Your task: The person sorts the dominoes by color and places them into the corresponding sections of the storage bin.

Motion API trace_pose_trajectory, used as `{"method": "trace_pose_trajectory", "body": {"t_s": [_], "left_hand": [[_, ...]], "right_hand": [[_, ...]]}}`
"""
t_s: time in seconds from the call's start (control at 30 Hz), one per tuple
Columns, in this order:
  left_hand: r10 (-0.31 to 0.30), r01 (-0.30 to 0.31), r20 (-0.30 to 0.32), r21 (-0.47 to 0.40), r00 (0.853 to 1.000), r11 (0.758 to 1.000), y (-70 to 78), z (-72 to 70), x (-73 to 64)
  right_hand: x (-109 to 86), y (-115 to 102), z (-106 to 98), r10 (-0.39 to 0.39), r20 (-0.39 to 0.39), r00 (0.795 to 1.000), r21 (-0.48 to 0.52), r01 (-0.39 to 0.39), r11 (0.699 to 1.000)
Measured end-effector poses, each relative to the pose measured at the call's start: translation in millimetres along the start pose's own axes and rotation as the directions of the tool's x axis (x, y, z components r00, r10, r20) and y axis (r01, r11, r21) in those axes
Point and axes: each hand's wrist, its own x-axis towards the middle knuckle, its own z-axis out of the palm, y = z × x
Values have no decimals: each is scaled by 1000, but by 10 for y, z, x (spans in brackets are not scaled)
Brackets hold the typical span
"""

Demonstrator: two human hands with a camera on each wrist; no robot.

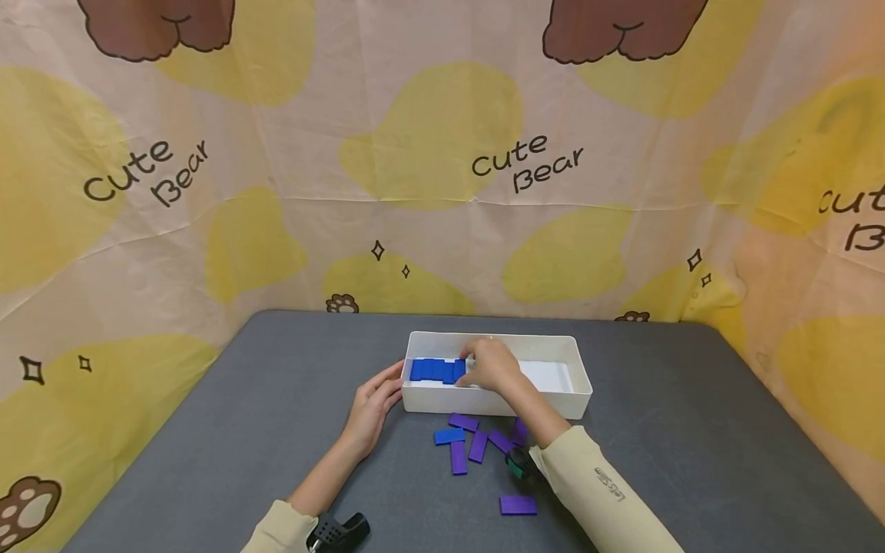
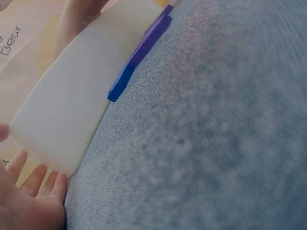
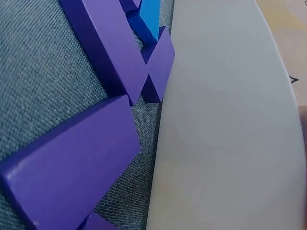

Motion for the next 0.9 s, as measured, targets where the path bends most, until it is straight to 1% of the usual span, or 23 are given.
{"method": "trace_pose_trajectory", "body": {"t_s": [0.3,0.47,0.73,0.9], "left_hand": [[1,-1,-2,5,1000,1000,1,-8,1],[1,-1,0,1,1000,1000,1,-10,8],[-2,2,0,-13,1000,1000,-13,-8,18],[-3,3,3,-7,1000,1000,-17,-4,17]], "right_hand": [[50,6,38,20,3,1000,-33,-20,999],[44,-2,40,15,5,1000,-41,-15,999],[33,2,31,15,6,1000,-29,-15,999],[18,-6,2,36,24,999,1,-36,999]]}}
